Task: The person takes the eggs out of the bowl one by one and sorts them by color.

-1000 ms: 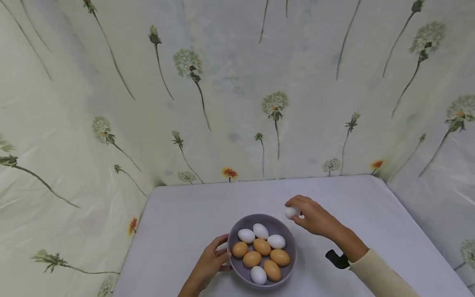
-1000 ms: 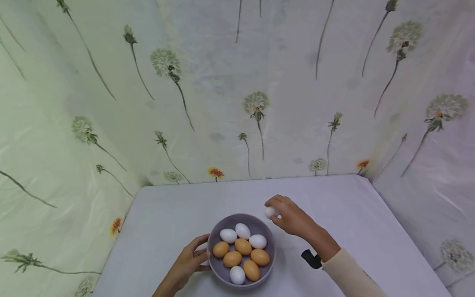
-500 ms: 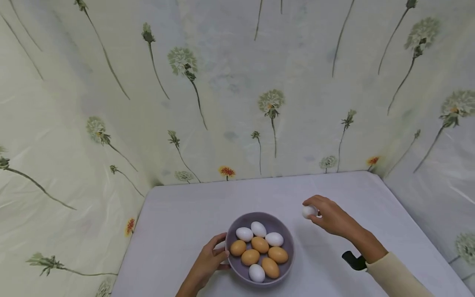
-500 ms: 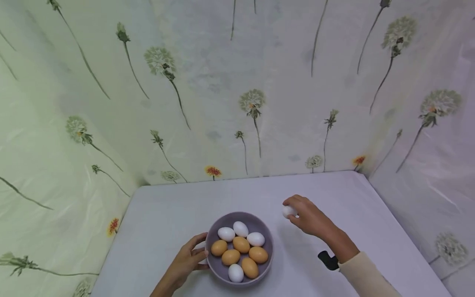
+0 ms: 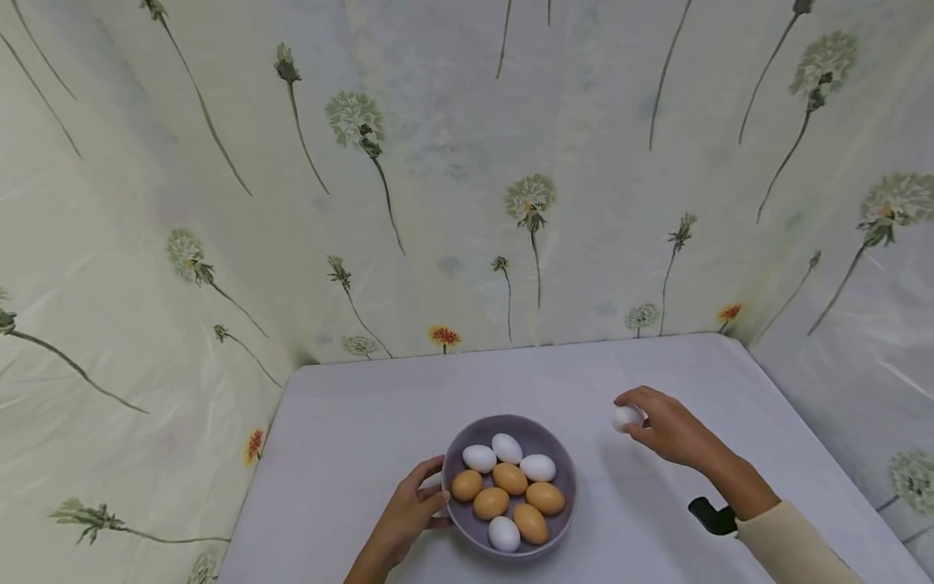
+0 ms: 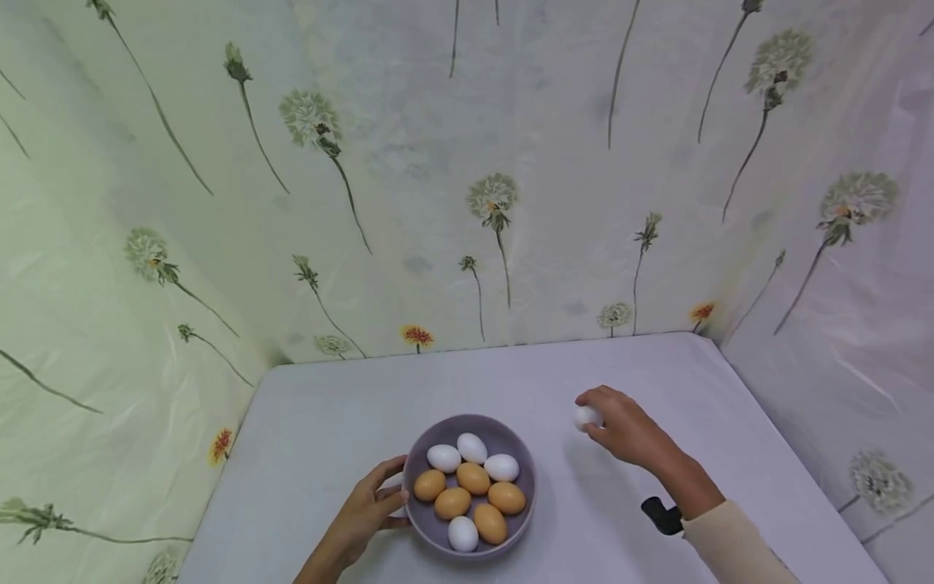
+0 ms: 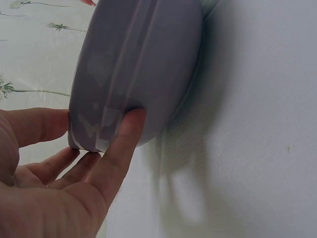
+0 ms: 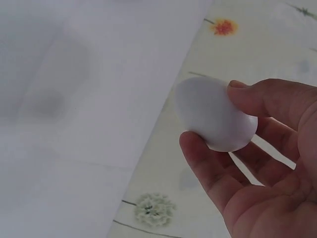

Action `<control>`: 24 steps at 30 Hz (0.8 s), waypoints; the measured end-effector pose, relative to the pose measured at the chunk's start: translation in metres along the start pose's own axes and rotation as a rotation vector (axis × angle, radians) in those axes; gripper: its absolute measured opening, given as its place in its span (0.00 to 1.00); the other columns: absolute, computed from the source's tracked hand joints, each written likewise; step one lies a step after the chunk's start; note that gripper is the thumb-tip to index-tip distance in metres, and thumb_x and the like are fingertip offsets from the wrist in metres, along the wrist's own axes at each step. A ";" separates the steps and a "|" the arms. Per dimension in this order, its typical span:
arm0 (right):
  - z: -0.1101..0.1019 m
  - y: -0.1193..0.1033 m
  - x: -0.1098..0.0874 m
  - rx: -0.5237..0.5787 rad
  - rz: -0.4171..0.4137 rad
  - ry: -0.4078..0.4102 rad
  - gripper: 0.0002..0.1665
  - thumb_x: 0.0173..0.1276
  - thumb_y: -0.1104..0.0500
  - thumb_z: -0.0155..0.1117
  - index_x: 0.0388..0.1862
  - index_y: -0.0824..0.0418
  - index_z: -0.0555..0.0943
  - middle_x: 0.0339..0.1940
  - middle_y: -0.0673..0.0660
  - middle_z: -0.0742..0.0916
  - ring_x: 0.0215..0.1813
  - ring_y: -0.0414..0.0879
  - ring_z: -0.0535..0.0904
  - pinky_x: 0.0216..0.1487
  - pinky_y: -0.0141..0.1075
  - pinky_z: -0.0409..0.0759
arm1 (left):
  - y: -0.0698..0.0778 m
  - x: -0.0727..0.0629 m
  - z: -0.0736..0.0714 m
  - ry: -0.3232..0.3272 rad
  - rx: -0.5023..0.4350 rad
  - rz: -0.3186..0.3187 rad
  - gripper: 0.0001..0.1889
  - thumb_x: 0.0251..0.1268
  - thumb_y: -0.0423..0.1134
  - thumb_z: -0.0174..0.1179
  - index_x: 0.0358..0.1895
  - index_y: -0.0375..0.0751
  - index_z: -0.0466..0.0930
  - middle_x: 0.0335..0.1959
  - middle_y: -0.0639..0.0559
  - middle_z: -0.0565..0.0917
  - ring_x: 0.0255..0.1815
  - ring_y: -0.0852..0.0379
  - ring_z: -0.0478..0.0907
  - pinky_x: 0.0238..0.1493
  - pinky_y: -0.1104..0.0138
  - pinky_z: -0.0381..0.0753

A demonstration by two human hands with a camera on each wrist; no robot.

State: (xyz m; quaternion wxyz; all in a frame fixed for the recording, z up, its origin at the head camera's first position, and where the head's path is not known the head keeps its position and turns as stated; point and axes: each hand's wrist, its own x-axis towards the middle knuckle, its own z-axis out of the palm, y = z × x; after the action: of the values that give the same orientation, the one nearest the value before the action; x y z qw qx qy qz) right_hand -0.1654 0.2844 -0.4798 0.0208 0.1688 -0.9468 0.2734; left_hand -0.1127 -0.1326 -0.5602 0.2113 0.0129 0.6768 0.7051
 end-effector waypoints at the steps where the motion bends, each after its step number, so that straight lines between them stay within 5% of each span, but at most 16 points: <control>1: 0.000 0.001 0.000 0.007 0.009 -0.002 0.21 0.61 0.68 0.70 0.53 0.68 0.80 0.53 0.66 0.84 0.51 0.57 0.82 0.40 0.43 0.86 | 0.000 0.000 0.000 -0.001 -0.001 0.000 0.32 0.71 0.28 0.54 0.76 0.35 0.57 0.77 0.30 0.55 0.70 0.32 0.70 0.47 0.55 0.89; 24: 0.019 0.036 -0.013 0.021 0.131 -0.050 0.22 0.61 0.64 0.72 0.53 0.67 0.80 0.53 0.66 0.84 0.53 0.58 0.81 0.47 0.51 0.86 | -0.001 0.001 0.000 0.007 -0.009 -0.011 0.33 0.71 0.28 0.55 0.76 0.35 0.57 0.77 0.29 0.55 0.70 0.31 0.69 0.48 0.55 0.89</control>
State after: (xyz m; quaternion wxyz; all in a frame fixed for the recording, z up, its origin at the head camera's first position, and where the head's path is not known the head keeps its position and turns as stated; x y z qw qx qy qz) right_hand -0.1646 0.3071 -0.5157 -0.0227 0.1135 -0.9531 0.2795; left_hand -0.1131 -0.1323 -0.5608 0.2129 0.0059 0.6744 0.7070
